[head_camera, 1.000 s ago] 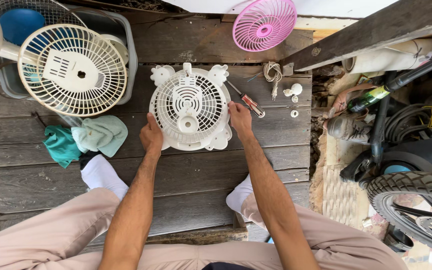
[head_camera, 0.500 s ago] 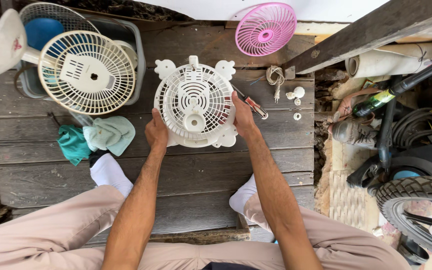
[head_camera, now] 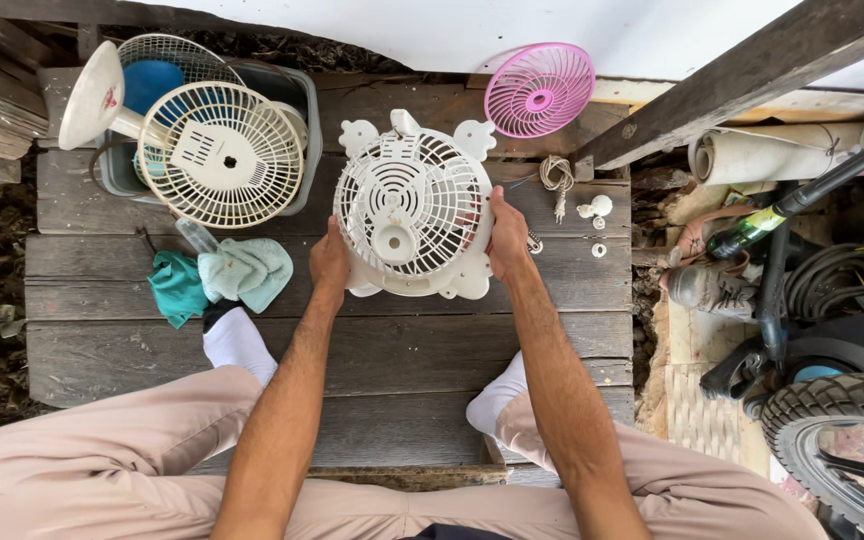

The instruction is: The person assembles a small white fan by attaching the front grille to the fan housing, securing it with a screwdriver, and then attaching the fan blade to the motor shaft. The person also handles the fan's power cord and plug.

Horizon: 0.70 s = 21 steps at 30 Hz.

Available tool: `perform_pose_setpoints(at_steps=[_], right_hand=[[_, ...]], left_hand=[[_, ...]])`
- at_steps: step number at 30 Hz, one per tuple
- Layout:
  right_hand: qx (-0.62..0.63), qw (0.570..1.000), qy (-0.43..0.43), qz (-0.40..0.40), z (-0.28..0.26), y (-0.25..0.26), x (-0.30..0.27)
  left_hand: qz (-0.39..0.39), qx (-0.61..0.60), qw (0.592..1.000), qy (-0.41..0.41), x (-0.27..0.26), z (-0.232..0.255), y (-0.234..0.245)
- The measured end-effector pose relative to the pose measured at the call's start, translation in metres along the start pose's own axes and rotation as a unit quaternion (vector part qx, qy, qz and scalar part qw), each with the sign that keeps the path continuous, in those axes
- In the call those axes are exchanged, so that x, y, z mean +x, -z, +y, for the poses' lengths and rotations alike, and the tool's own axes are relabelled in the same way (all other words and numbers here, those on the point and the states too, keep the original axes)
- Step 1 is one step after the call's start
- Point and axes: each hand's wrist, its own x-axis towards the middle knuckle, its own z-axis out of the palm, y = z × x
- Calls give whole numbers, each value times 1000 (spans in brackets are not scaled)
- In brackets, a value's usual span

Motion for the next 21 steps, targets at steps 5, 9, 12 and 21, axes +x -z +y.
perform_pose_setpoints(at_steps=[5,9,12,21], right_hand=[[-7,999,37,-8,5,0,-5],[-29,999,37,4,6,-5,-8],[-31,999,33,21,-1,-13,-13],[-40,996,68,45,-26,-19,-24]], left_hand=[[21,41,999,7,0,-7,0],[27,23,999,-5,-2,-8,0],[39,21,999,-18,-1,-8,-2],[58,1,997,-57,-1,-6,-13]])
